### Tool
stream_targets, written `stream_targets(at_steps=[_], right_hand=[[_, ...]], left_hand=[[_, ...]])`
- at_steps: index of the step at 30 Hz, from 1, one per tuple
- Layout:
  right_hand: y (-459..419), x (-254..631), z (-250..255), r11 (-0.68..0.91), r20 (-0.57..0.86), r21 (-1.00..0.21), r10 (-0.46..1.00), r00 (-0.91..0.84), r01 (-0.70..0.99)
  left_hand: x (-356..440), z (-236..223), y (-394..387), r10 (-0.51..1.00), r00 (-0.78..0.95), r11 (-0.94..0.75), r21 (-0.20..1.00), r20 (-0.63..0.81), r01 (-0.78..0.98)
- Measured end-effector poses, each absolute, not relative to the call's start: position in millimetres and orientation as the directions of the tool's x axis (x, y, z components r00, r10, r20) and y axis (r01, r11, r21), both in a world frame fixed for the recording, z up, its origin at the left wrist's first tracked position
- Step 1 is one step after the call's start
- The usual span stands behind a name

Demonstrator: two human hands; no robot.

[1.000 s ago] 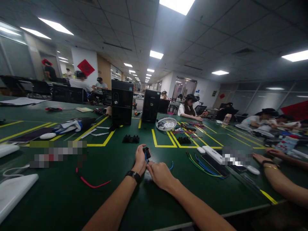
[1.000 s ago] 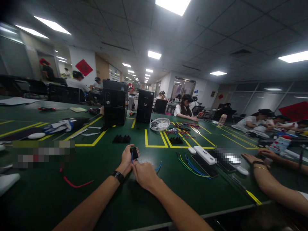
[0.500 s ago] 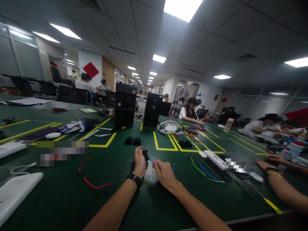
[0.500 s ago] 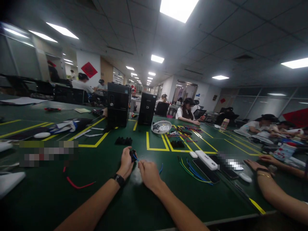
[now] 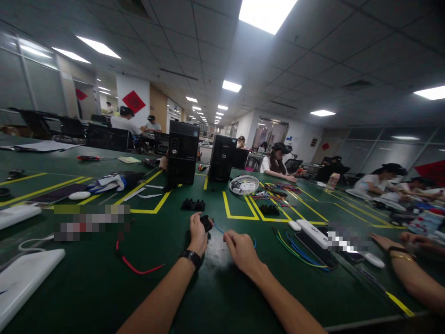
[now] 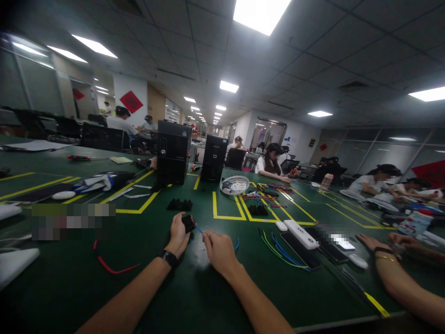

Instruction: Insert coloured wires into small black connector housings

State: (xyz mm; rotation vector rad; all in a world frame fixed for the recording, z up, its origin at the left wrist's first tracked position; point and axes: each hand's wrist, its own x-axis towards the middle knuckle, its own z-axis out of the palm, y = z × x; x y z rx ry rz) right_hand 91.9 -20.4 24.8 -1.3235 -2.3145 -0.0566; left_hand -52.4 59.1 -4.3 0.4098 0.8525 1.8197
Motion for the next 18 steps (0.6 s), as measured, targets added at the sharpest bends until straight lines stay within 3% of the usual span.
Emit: stream_targets(at_steps=[2, 5, 8, 13, 18], right_hand=[[-18.4, 100.8, 33.0, 0.512, 0.397, -0.218, 0.824, -0.404, 0.831], [-21.0, 106.3, 38.1, 0.565, 0.355, -0.154, 0.797, -0.488, 0.811], [-24.2, 98.6, 37.8, 0.601, 0.408, -0.137, 0.758, -0.508, 0.787], [-6.2, 85.6, 45.4, 0.685, 0.539, -0.244, 0.685, -0.491, 0.687], [25.9, 88.1, 55.6, 0.726, 0.477, -0.379, 0.685, -0.551, 0.574]], left_hand=[[-54.2, -1.9, 57.8, 0.907, -0.418, -0.235, 0.756, -0.057, -0.611], [-54.8, 4.7, 53.6, 0.896, -0.435, -0.295, 0.847, 0.085, -0.443], [-52.5, 11.1, 47.9, 0.917, -0.358, -0.315, 0.872, 0.177, -0.375], [-42.7, 8.1, 45.4, 0.958, -0.272, -0.216, 0.861, 0.095, -0.459], [-42.6, 0.5, 51.7, 0.986, -0.164, -0.066, 0.859, -0.020, -0.508]])
